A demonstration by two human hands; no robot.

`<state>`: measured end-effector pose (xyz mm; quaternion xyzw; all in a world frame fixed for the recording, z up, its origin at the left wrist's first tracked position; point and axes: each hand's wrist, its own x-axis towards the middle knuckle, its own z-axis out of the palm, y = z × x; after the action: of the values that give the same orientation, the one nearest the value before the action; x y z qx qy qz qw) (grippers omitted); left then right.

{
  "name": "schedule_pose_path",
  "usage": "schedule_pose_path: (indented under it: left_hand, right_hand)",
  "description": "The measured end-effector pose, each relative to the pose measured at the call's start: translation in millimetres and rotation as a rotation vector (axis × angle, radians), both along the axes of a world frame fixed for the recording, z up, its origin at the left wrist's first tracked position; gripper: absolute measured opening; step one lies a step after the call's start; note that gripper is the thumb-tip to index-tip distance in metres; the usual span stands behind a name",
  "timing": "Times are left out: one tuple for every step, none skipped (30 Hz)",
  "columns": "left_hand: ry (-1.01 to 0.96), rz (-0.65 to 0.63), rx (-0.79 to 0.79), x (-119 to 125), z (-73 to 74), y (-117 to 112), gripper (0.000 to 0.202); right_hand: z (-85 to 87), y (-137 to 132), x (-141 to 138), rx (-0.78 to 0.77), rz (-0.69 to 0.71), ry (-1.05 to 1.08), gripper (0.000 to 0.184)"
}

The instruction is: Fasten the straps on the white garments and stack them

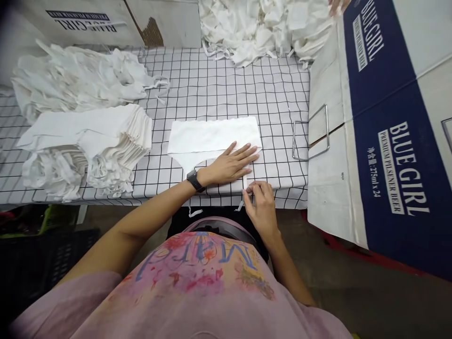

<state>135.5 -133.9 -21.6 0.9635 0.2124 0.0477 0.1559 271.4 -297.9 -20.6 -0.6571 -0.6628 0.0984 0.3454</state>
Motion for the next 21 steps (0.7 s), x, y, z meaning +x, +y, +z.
schedule_pose_path:
  left_hand:
    - [-0.007, -0.001, 0.013, -0.8, -1.8, -0.3, 0.06]
    - [-0.011, 0.0, 0.026, -1.1, -3.1, -0.5, 0.061]
    - [-0.01, 0.002, 0.038, -1.1, -4.0, -0.6, 0.061]
    - [-0.008, 0.004, 0.05, -0.9, -4.6, -0.6, 0.062]
    - [-0.004, 0.006, 0.06, -0.5, -5.0, -0.7, 0.062]
    - [0.001, 0.007, 0.069, -0.2, -5.1, -0.8, 0.062]
    - [0.005, 0.008, 0.076, 0.1, -5.1, -1.0, 0.062]
    - [0.006, 0.007, 0.081, 0.3, -5.0, -1.3, 0.063]
    - [0.007, 0.007, 0.085, 0.3, -4.9, -1.5, 0.063]
    - [0.007, 0.007, 0.087, 0.2, -4.8, -1.7, 0.063]
    - [0.007, 0.007, 0.089, 0.1, -4.8, -1.9, 0.062]
    - [0.006, 0.008, 0.092, -0.1, -4.9, -2.0, 0.062]
    - [0.004, 0.008, 0.095, -0.2, -5.1, -2.0, 0.062]
    - [0.002, 0.007, 0.097, -0.2, -5.4, -2.1, 0.062]
    - [-0.002, 0.006, 0.1, -0.2, -5.8, -2.0, 0.062]
    - [-0.008, 0.005, 0.101, -0.2, -6.3, -2.0, 0.062]
    - [-0.014, 0.004, 0.102, -0.1, -6.8, -1.9, 0.063]
    - [-0.02, 0.003, 0.101, 0.0, -7.4, -1.8, 0.063]
    - [-0.026, 0.002, 0.1, 0.1, -8.0, -1.7, 0.063]
    - [-0.029, 0.002, 0.1, 0.2, -8.6, -1.6, 0.063]
    - [-0.03, 0.002, 0.1, 0.3, -9.2, -1.5, 0.063]
  right_hand:
    - [-0.1, -3.2, 1.4, 0.009, 0.0, 0.008, 0.007]
    - [-0.5, -5.8, 2.6, 0.011, 0.002, 0.004, 0.005]
    - [-1.3, -8.0, 3.4, 0.006, 0.009, -0.012, 0.005]
    - [-2.5, -9.8, 3.7, -0.003, 0.025, -0.037, 0.007]
    - [-4.1, -11.5, 3.4, -0.011, 0.045, -0.067, 0.009]
    - [-6.0, -13.1, 2.6, -0.014, 0.062, -0.097, 0.009]
    - [-8.1, -14.7, 1.4, -0.011, 0.073, -0.12, 0.008]
    - [-10.3, -16.3, 0.0, 0.0, 0.077, -0.129, 0.007]
    - [-12.4, -17.8, -1.4, 0.02, 0.071, -0.12, 0.005]
    - [-14.4, -19.2, -2.6, 0.045, 0.053, -0.097, 0.003]
    - [-16.1, -20.3, -3.5, 0.069, 0.028, -0.071, 0.002]
    - [-17.6, -21.0, -3.9, 0.086, 0.003, -0.048, 0.004]
    - [-18.9, -21.4, -3.8, 0.095, -0.017, -0.034, 0.007]
    - [-20.0, -21.6, -3.5, 0.09, -0.025, -0.031, 0.008]
    - [-21.0, -21.5, -3.0, 0.076, -0.02, -0.038, 0.007]
    - [-22.0, -21.4, -2.5, 0.059, -0.009, -0.051, 0.005]
    - [-22.9, -21.2, -2.1, 0.047, 0.002, -0.065, 0.003]
    - [-23.7, -21.2, -2.0, 0.041, 0.007, -0.077, 0.004]
    - [-24.5, -21.2, -2.1, 0.04, 0.005, -0.09, 0.004]
    - [-25.1, -21.3, -2.5, 0.043, -0.004, -0.106, 0.006]
    - [-25.7, -21.5, -3.0, 0.046, -0.016, -0.125, 0.009]
